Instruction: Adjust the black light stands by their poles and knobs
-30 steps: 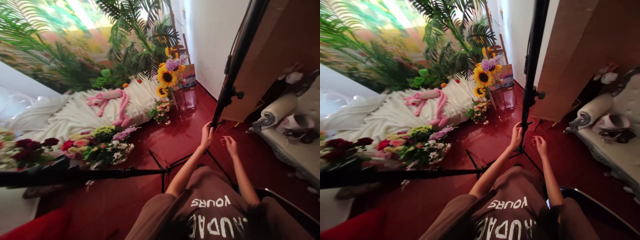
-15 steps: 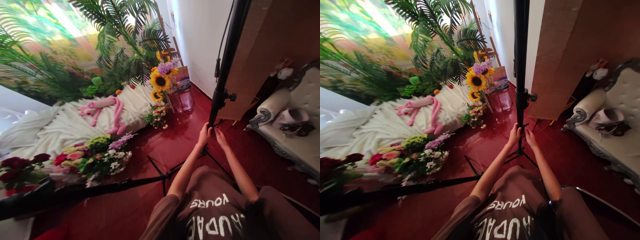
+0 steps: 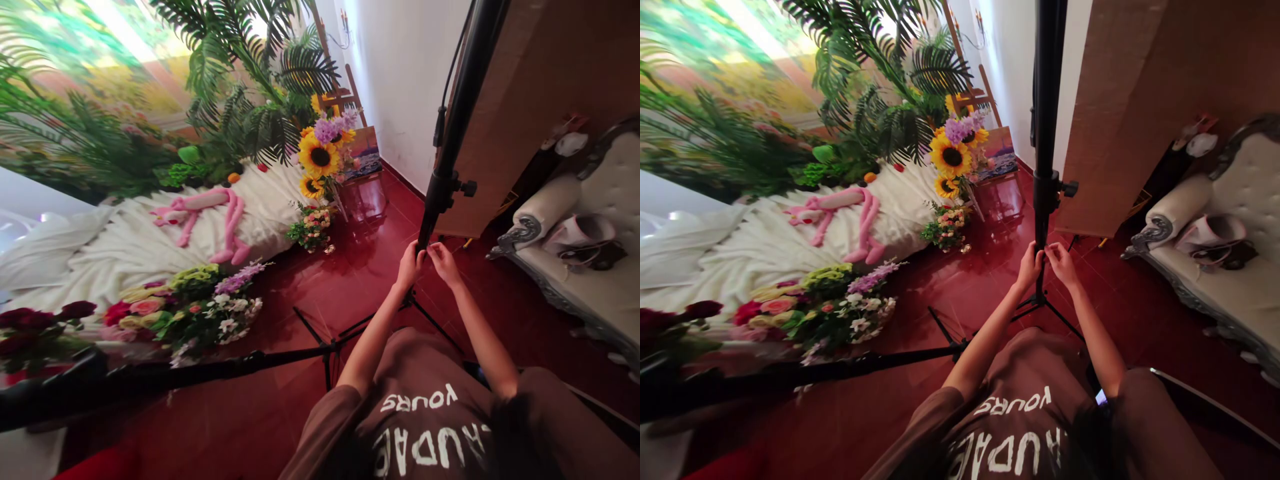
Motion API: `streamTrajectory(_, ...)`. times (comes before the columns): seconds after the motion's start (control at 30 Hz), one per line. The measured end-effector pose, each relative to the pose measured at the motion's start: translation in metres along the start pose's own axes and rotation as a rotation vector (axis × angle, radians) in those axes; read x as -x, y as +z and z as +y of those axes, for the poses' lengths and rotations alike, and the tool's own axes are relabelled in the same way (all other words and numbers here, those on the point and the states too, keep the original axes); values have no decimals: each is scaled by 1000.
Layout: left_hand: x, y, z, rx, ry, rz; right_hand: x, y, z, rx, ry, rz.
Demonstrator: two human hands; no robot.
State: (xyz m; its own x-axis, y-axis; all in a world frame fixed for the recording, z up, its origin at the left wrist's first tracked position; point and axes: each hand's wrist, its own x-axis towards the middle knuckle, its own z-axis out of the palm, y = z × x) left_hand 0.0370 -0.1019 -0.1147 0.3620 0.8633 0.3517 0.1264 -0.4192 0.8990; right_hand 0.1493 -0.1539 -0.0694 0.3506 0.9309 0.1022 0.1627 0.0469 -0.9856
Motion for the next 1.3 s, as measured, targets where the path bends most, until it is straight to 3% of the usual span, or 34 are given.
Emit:
streamTrajectory(0.17, 1, 0, 2, 28, 4, 2, -3, 1, 15, 18, -13, 98)
streamTrajectory(0.4, 2, 0, 6, 27, -37, -4, -28, -11, 24, 18, 234, 197)
streamTrajectory(0.6, 2, 0, 8, 14, -36, 4, -41, -30, 26, 94, 302, 25)
streamTrajectory(0.8, 2, 4, 2, -58, -52, 24, -47, -34, 19, 115, 382, -69)
streamTrajectory(1.3, 1, 8, -2, -89, -69, 44, -44, -43, 18, -62, 269, -163)
